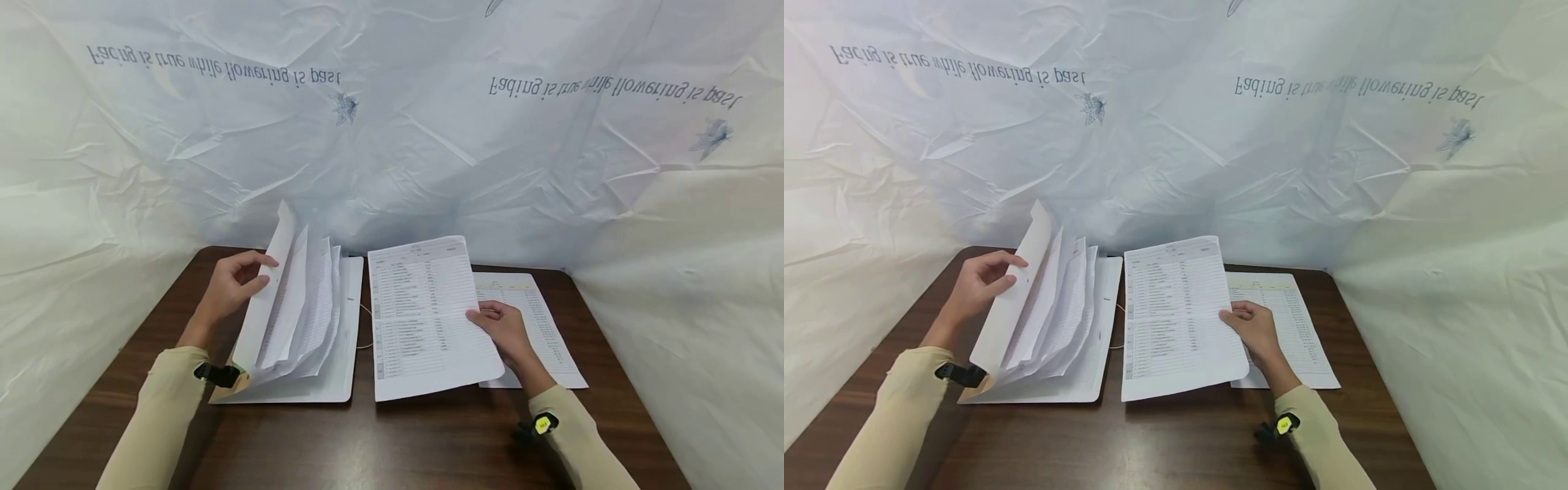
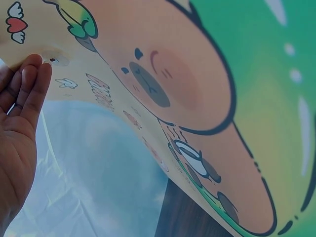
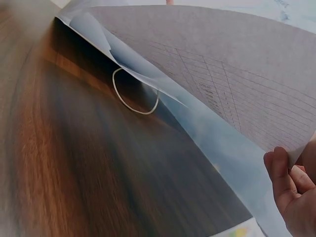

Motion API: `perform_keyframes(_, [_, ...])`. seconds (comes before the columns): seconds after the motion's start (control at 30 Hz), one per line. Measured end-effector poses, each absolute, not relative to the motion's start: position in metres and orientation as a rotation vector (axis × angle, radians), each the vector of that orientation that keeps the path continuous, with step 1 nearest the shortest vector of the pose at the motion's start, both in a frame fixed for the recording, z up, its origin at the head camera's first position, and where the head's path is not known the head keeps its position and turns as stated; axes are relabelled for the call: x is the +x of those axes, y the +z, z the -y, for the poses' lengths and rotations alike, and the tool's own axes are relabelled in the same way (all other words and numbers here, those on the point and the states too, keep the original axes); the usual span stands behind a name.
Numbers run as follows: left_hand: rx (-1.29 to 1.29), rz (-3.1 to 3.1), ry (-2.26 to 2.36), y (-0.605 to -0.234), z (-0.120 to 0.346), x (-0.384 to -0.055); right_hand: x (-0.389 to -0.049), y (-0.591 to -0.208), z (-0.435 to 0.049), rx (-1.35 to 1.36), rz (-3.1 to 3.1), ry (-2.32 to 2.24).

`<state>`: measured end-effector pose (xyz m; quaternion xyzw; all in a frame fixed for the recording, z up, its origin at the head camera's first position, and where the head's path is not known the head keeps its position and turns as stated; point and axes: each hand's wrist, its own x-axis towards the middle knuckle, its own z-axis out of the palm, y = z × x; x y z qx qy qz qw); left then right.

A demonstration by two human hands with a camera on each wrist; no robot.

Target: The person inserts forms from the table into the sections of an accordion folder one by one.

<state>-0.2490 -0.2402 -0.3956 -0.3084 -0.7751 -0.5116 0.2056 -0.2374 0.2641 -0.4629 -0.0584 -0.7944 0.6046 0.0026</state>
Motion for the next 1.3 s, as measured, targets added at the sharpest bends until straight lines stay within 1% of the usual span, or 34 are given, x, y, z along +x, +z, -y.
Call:
perform_keyframes(0.37, [-0.867, 2.148, -1.441, -0.396, 0.241, -0.25, -0.25, -0.463, -0.241, -0.12, 2.489, 1.947])
perform_keyframes(0.63, [-0.874, 2.134, -1.442, -0.42, 0.256, -0.27, -0.261, -0.465, -0.232, -0.105, 2.453, 1.991])
perform_keyframes(1.3, [-0.858, 2.143, -1.453, -0.421, 0.258, -0.268, -0.277, -0.463, -0.218, -0.012, 2.516, 2.051])
